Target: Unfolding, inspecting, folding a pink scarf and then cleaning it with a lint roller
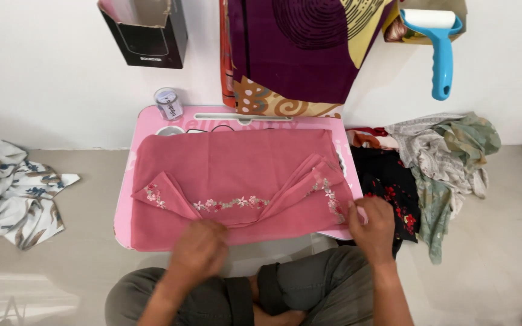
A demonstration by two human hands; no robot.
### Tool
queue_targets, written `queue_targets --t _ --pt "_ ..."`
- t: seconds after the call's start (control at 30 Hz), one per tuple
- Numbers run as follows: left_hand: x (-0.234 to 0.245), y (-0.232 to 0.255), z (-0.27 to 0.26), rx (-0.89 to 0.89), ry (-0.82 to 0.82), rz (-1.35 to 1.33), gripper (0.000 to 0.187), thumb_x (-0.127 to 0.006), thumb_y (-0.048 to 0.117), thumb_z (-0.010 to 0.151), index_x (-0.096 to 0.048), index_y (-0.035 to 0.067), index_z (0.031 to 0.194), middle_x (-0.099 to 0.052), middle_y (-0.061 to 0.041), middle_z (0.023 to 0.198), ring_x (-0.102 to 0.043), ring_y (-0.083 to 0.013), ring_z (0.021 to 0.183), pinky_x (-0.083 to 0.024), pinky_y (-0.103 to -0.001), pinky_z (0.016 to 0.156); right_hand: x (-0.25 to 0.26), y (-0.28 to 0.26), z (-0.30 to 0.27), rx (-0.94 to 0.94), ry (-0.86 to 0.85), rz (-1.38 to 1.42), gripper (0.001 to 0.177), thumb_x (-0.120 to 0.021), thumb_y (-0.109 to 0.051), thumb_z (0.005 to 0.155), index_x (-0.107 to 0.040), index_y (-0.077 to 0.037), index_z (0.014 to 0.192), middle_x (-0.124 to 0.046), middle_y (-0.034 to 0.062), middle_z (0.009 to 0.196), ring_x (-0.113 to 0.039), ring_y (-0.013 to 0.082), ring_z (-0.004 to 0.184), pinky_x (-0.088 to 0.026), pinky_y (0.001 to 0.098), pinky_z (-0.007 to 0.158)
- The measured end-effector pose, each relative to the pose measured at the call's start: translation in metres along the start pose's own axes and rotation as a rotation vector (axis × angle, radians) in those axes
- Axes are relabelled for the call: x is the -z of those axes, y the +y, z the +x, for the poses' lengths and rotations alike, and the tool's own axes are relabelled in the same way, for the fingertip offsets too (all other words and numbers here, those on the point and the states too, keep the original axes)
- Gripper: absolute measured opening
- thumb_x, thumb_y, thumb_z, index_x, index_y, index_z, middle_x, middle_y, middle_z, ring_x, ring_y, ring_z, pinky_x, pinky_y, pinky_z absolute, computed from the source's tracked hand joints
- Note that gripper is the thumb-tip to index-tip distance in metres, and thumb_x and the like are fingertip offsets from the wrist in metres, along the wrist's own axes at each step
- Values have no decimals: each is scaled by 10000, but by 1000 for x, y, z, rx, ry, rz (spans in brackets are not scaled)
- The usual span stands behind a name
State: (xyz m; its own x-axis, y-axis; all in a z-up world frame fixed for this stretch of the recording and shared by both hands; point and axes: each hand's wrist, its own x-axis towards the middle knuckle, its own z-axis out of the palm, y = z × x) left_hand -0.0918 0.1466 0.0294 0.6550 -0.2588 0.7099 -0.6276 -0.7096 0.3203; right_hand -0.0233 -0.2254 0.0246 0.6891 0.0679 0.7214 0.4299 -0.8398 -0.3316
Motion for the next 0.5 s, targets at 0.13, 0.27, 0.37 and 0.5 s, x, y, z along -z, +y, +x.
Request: queue_targets --t 0.13,0.27,0.37,0.5 --pt "41 -75 18 -44 52 137 251 -704 44 745 -605 14 974 -670 -195 1025 -670 -448 928 -523 -535 730 -28 20 46 106 -20 188 115 -765 -43 868 -743 -62 980 -724 93 936 -703 341 920 -523 439 911" --pt "61 -118 29 567 -323 298 806 -664 318 719 -527 41 1464 -610 -209 1378 -524 -429 1333 -424 -568 1029 -59 48 86 -34 -428 452 735 -721 27 667 -626 -76 1389 -657 199 1311 -617 429 1192 -489 524 999" --pt "65 -140 34 752 -560 307 921 -669 449 756 -440 93 1574 -635 -160 1389 -501 -369 1393 -364 -570 1129 -76 59 104 -107 -616 492 870 -707 14 643 -546 -104 1490 -628 214 1381 -590 435 1226 -472 526 1013" --pt "65 -148 39 822 -659 264 933 -703 478 761 -440 107 1576 -730 -103 1258 -582 -313 1312 -370 -571 1138 -90 45 125 -111 -830 562 922 -754 32 571 -581 -91 1469 -642 273 1366 -570 487 1289 -439 555 1087"
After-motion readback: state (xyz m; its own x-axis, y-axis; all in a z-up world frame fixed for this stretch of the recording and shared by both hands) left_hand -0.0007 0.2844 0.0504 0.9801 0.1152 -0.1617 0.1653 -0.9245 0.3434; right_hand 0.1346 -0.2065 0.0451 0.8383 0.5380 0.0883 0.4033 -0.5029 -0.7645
